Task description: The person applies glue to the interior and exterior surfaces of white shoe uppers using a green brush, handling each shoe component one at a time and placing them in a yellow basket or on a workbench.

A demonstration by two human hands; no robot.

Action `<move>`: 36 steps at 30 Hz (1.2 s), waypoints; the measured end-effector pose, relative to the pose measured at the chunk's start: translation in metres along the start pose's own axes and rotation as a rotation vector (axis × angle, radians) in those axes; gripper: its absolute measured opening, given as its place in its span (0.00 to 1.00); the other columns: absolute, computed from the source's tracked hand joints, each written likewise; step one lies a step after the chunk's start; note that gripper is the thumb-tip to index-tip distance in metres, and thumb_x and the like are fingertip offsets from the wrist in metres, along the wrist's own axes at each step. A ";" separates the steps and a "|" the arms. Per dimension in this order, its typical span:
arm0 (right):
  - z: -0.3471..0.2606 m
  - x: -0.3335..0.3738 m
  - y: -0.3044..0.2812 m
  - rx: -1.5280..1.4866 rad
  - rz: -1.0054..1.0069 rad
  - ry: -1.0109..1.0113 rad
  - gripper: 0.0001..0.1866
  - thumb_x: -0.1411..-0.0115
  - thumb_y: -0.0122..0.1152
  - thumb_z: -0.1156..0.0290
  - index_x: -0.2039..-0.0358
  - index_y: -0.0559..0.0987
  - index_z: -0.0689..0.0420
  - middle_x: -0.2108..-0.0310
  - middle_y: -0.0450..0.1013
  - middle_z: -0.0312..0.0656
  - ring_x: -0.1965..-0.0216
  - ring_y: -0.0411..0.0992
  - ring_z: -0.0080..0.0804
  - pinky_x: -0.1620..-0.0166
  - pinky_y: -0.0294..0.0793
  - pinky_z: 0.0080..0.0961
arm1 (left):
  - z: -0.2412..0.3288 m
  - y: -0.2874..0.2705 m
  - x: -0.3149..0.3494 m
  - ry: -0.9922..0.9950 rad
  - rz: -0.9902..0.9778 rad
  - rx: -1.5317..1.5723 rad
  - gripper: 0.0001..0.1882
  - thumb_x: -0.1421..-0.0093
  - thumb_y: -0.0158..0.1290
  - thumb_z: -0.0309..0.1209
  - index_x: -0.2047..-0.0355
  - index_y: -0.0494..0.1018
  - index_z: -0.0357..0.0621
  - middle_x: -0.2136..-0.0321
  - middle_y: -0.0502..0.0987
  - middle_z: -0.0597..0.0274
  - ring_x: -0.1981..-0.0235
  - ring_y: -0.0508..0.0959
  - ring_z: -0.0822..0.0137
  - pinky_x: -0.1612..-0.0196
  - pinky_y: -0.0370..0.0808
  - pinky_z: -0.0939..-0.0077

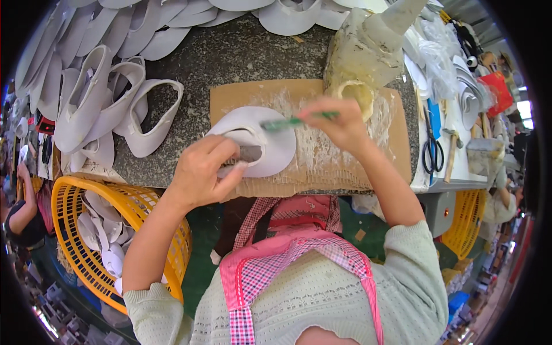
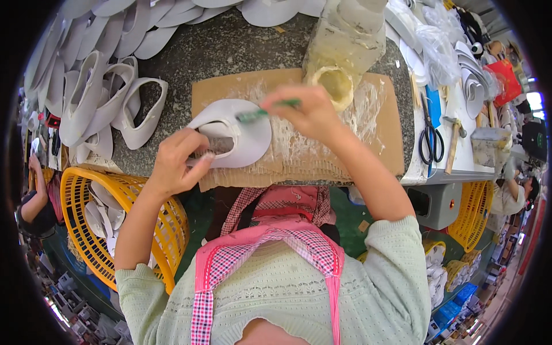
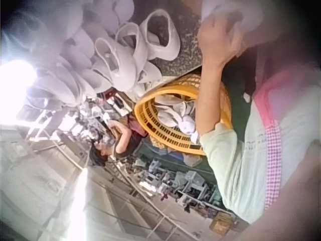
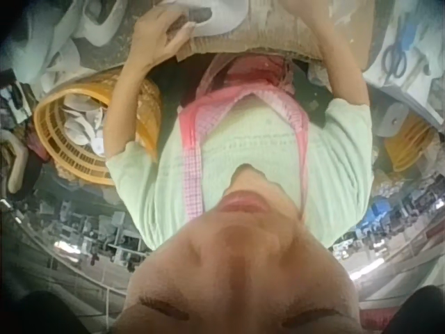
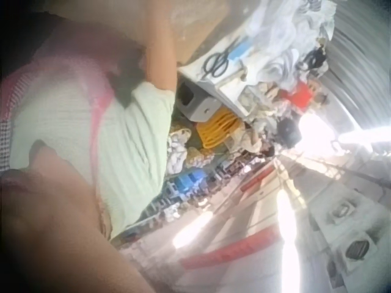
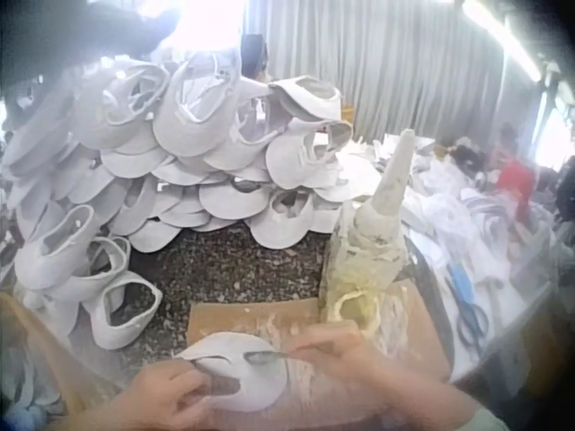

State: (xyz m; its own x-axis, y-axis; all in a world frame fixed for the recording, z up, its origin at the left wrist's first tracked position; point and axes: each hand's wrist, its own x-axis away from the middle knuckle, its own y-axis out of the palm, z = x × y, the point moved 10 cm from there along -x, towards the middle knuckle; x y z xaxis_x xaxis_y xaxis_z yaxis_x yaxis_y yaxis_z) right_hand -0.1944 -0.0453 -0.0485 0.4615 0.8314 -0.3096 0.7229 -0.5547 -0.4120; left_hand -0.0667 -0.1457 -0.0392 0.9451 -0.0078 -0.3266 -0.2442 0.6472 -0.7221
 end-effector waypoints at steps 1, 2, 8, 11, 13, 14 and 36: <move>-0.003 0.021 0.003 -0.009 -0.024 -0.020 0.07 0.56 0.56 0.84 0.74 0.77 0.61 0.75 0.73 0.42 0.75 0.72 0.26 0.71 0.69 0.18 | -0.002 -0.001 -0.003 -0.002 0.006 0.002 0.07 0.59 0.52 0.28 0.79 0.67 0.39 0.81 0.68 0.56 0.79 0.69 0.57 0.75 0.66 0.69; -0.008 0.038 0.004 -0.020 -0.048 -0.038 0.07 0.55 0.55 0.83 0.73 0.77 0.62 0.76 0.73 0.42 0.76 0.71 0.26 0.72 0.69 0.19 | 0.004 0.006 -0.004 0.028 -0.065 -0.010 0.08 0.58 0.52 0.31 0.79 0.67 0.40 0.82 0.67 0.57 0.79 0.69 0.56 0.75 0.67 0.68; -0.018 0.067 -0.095 -0.101 0.561 0.119 0.06 0.52 0.55 0.82 0.72 0.76 0.62 0.74 0.73 0.40 0.75 0.70 0.21 0.72 0.70 0.15 | -0.011 0.034 0.002 -0.083 -0.511 0.006 0.10 0.57 0.52 0.31 0.75 0.70 0.37 0.80 0.71 0.55 0.77 0.73 0.59 0.73 0.69 0.70; -0.010 0.053 -0.109 0.378 0.409 0.107 0.05 0.50 0.55 0.81 0.71 0.76 0.63 0.72 0.73 0.41 0.75 0.69 0.20 0.74 0.68 0.13 | -0.031 0.001 -0.008 -0.484 -0.340 0.474 0.11 0.53 0.52 0.25 0.68 0.72 0.35 0.77 0.74 0.65 0.74 0.71 0.78 0.72 0.68 0.83; -0.021 0.064 -0.133 0.285 0.514 0.041 0.06 0.51 0.55 0.82 0.71 0.76 0.63 0.72 0.73 0.41 0.75 0.70 0.21 0.74 0.68 0.14 | -0.026 -0.032 -0.014 -0.563 -0.116 0.685 0.13 0.52 0.51 0.24 0.64 0.70 0.33 0.73 0.75 0.62 0.73 0.73 0.76 0.69 0.69 0.84; -0.024 0.071 -0.148 0.174 0.605 -0.029 0.06 0.51 0.55 0.82 0.71 0.76 0.63 0.73 0.73 0.42 0.75 0.70 0.22 0.74 0.68 0.14 | -0.021 -0.035 -0.016 -0.585 -0.040 0.699 0.15 0.51 0.51 0.24 0.61 0.69 0.32 0.72 0.75 0.61 0.72 0.73 0.76 0.67 0.69 0.84; -0.075 0.023 -0.021 -0.212 0.162 -0.326 0.08 0.58 0.57 0.83 0.74 0.77 0.61 0.78 0.73 0.41 0.77 0.71 0.31 0.76 0.67 0.21 | -0.012 0.032 0.021 -0.810 0.016 1.211 0.57 0.64 0.14 0.76 0.40 0.38 0.49 0.44 0.53 0.52 0.44 0.55 0.57 0.44 0.50 0.59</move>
State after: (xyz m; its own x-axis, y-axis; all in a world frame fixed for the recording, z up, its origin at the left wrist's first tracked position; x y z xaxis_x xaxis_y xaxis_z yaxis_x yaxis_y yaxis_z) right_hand -0.1602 -0.0117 0.0171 0.4157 0.6607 -0.6251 0.7597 -0.6301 -0.1608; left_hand -0.0572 -0.1346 -0.0769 0.9052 0.1634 0.3924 -0.3140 0.8793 0.3581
